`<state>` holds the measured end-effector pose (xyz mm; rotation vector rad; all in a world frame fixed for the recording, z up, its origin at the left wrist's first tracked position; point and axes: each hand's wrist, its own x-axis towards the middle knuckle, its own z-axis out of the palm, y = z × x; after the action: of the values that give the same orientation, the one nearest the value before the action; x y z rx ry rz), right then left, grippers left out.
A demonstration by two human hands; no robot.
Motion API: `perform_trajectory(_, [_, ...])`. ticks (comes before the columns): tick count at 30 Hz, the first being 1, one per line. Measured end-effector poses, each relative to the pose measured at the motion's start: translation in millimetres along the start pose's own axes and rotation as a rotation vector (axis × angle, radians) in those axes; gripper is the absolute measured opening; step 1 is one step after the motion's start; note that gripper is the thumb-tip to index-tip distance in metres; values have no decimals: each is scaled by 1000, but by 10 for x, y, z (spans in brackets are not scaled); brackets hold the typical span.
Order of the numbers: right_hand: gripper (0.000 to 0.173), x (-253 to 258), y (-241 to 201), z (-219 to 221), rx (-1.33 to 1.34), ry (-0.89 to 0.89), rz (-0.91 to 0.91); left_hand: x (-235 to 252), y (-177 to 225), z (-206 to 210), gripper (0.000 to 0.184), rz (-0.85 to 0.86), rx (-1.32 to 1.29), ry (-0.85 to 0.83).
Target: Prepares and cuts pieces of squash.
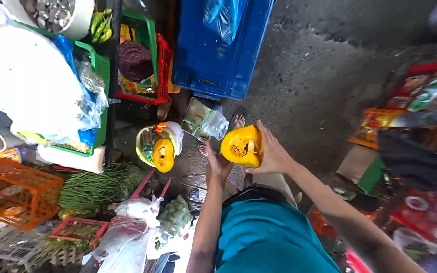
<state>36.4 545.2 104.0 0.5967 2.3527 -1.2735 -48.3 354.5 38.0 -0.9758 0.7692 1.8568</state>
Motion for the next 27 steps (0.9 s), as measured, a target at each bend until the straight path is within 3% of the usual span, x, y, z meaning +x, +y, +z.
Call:
perform_trajectory(2, [160,45,9,-174,213,-59,42,-62,70,68,97,-49,80,-49])
perform_trajectory(5, [135,144,-28,-303,704,-182,227,-114,265,45,101,-87,185,-118])
perform_trajectory(7, [110,181,-35,-263,885,-192,314,-123,431,-75,105,-132,183,-212])
perform_trajectory(9, [60,228,-146,-188,1085,-44,458,-123,599,-143,104,-140,218,-208])
perform_trajectory(10, [45,309,-197,-169,1180,30,538,-117,672,-176,102,-123,256,-168])
perform_trajectory(11, [44,399,-210,-133,1280,84,594,-122,735,-232,99,-107,299,-103])
perform_trajectory(14, [54,869,-146,-89,1366,146,564,-94,896,-435,87,-43,394,101])
perform_trajectory(15, [52,1062,-109,-88,1244,168,522,-96,918,-528,81,-17,430,159])
perform_trajectory(16, [61,1270,-42,-90,1061,184,462,-97,924,-640,76,9,469,200])
perform_trajectory(18, [113,1775,132,-161,603,179,338,-92,877,-877,64,54,541,301])
perform_trajectory(20, [145,2294,213,-257,114,182,317,-77,748,-1118,54,43,551,432])
perform_trajectory(24, [154,3019,169,-358,-433,99,153,33,565,-1344,47,-35,427,650])
perform_trajectory(27, [150,3340,358,-295,-504,108,52,388,680,-1408,40,135,420,657])
